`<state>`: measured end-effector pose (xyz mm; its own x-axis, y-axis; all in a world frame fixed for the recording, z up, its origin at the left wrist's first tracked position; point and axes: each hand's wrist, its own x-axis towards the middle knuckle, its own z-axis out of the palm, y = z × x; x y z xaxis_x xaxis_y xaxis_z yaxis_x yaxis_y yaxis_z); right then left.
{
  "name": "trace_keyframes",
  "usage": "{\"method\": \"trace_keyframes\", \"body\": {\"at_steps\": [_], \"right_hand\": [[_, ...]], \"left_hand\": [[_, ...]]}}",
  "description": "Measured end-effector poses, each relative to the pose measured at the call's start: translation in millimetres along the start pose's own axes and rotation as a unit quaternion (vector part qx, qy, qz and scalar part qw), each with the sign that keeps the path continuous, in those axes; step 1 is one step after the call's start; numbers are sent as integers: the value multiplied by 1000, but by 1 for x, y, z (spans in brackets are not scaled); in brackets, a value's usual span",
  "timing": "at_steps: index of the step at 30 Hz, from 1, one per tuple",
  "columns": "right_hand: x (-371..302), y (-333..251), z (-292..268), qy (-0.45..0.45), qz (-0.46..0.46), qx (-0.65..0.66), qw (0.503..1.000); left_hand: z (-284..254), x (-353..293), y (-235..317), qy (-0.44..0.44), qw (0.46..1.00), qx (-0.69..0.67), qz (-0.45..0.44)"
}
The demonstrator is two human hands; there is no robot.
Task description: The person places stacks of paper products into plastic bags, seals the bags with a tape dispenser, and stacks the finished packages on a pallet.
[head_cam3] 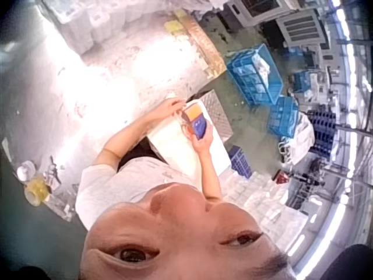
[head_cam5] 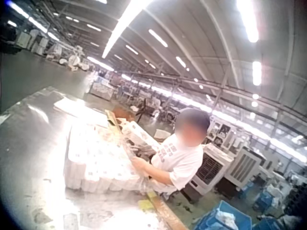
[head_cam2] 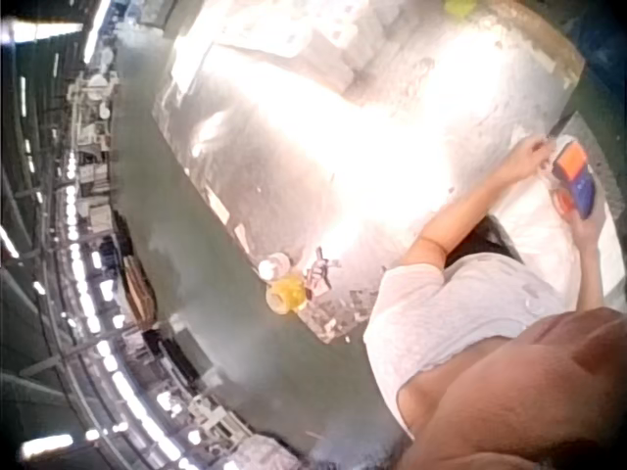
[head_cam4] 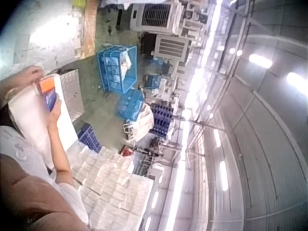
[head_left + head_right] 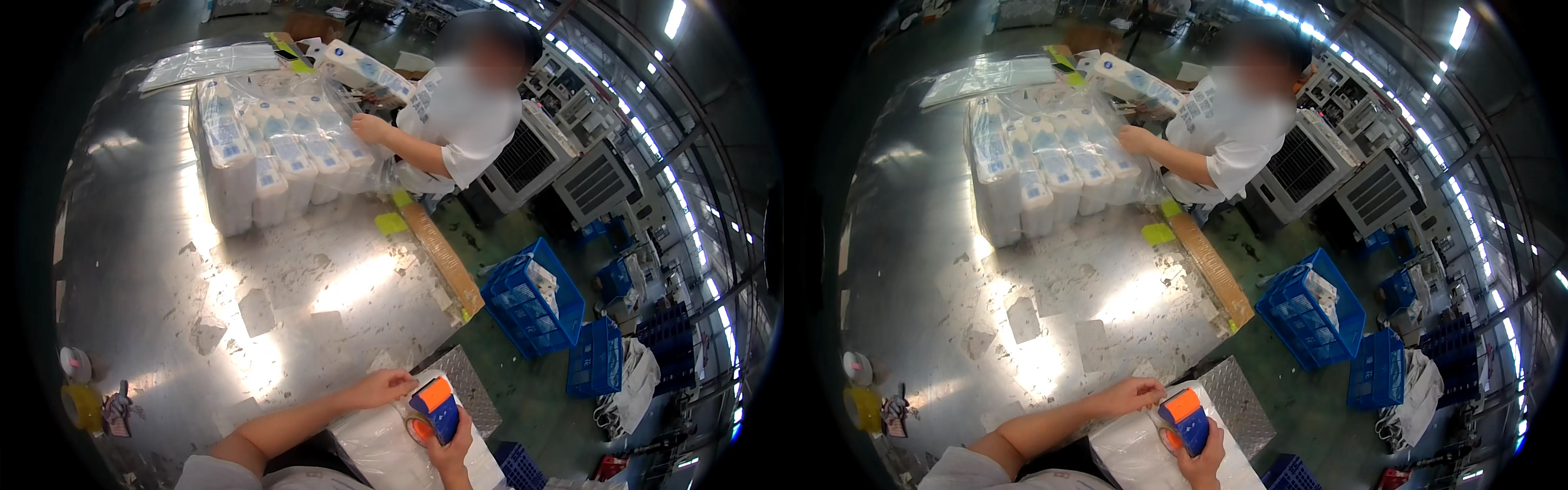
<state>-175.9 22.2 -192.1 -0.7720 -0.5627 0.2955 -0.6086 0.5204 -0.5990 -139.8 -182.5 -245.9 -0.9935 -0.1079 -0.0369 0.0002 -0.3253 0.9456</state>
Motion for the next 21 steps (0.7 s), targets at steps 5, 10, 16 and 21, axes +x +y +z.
{"method": "trace_keyframes", "body": {"at_steps": [5,10,16,21], "right_hand": [[-1,-6,0,-23,-2,-24,999],[1,-5,-1,-28,-12,-29,999],[1,-5,1,-31,-21,-40,999],[5,-5,1,-24,-37,-46,998]], "left_hand": [[0,13,-2,-4,988,-80,-130],[-5,24,3,-73,976,-80,-187],[-5,26,-11,-86,983,-90,-138],[-4,25,-12,-80,983,-110,-125]]}}
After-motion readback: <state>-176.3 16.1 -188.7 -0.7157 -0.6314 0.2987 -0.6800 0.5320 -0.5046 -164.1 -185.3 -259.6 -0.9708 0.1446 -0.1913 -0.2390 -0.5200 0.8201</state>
